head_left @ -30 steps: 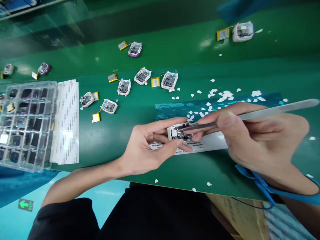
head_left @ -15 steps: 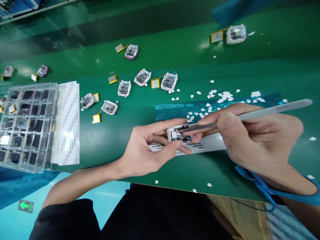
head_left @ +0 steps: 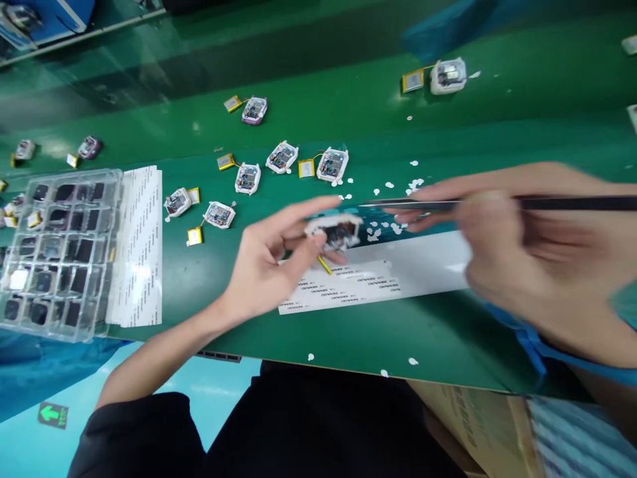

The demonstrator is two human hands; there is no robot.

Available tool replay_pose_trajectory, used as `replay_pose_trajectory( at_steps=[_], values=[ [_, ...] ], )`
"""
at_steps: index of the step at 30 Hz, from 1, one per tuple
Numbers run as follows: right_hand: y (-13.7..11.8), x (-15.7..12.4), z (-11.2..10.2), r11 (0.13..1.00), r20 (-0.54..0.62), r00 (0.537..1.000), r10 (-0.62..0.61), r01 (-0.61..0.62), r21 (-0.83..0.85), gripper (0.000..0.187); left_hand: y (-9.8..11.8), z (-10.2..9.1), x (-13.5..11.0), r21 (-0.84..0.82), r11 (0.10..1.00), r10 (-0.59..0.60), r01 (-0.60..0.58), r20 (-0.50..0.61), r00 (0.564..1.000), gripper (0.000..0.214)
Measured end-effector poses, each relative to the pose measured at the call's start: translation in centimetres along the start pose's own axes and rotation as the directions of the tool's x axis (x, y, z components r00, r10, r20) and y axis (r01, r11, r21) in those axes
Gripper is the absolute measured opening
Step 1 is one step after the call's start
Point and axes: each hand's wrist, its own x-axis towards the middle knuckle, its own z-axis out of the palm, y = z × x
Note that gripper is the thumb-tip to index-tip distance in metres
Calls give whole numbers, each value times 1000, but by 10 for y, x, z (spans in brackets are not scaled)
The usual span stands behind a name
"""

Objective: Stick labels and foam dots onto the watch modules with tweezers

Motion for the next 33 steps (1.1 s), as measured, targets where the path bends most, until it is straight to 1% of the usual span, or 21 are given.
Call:
replay_pose_trajectory(
  at_steps=[2,4,5,6,8,10,12,14,17,19,21,22,23,24,26,28,29,30,31,32,33],
  values=[
    [4,11,1,982,82,982,-173,178,-67,13,2,-13,8,69,992,108,-104,-65,992,22],
    [10,18,5,945,219,929,-297,319,-70,17,5,-25,14,149,973,188,-177,-68,980,14],
    [14,20,7,937,266,909,-321,345,-49,20,6,-31,17,207,956,218,-207,-29,976,13],
    [18,21,8,936,283,900,-330,350,-22,21,7,-36,19,282,930,237,-237,33,971,14],
    [25,21,10,946,303,901,-310,323,9,23,8,-43,22,432,846,245,-312,204,948,17],
    [30,19,10,957,322,904,-280,288,26,24,8,-47,23,512,773,198,-374,365,910,21],
    [34,18,8,967,363,898,-250,251,45,23,6,-47,23,525,749,161,-405,449,879,24],
    [37,19,7,969,386,890,-242,240,53,22,4,-46,22,540,729,135,-420,489,862,24],
    [38,19,8,953,390,874,-290,303,29,21,0,-44,20,582,681,125,-445,506,854,23],
    [38,17,8,917,385,843,-376,399,21,22,-2,-44,19,608,648,131,-458,503,854,24],
    [37,15,8,845,402,775,-487,534,-6,27,-4,-45,20,630,618,132,-471,507,852,25],
    [36,14,7,795,413,736,-537,605,-46,32,-4,-46,21,636,608,131,-476,511,850,25],
    [35,13,6,748,416,708,-571,657,-92,38,-4,-46,21,642,600,130,-478,511,850,25],
    [33,13,4,716,399,700,-592,684,-138,43,-3,-46,21,649,592,126,-477,510,851,25],
    [27,14,0,713,313,738,-598,668,-212,51,-1,-44,19,662,568,126,-488,516,847,25],
    [21,15,-4,740,209,774,-598,633,-227,57,3,-40,14,634,568,173,-525,532,829,24],
    [18,15,-5,745,178,780,-599,625,-232,61,6,-36,11,586,605,228,-539,521,823,24],
    [16,15,-5,737,169,776,-608,631,-244,64,7,-32,9,508,675,303,-535,469,829,23],
    [14,14,-5,723,164,766,-621,642,-257,66,9,-28,6,393,768,376,-506,363,853,22],
    [12,13,-5,704,156,753,-639,655,-274,68,9,-24,5,245,858,409,-452,208,888,20],
    [11,12,-5,682,144,738,-659,668,-298,68,9,-20,5,81,924,371,-373,37,928,18]
  ],
)
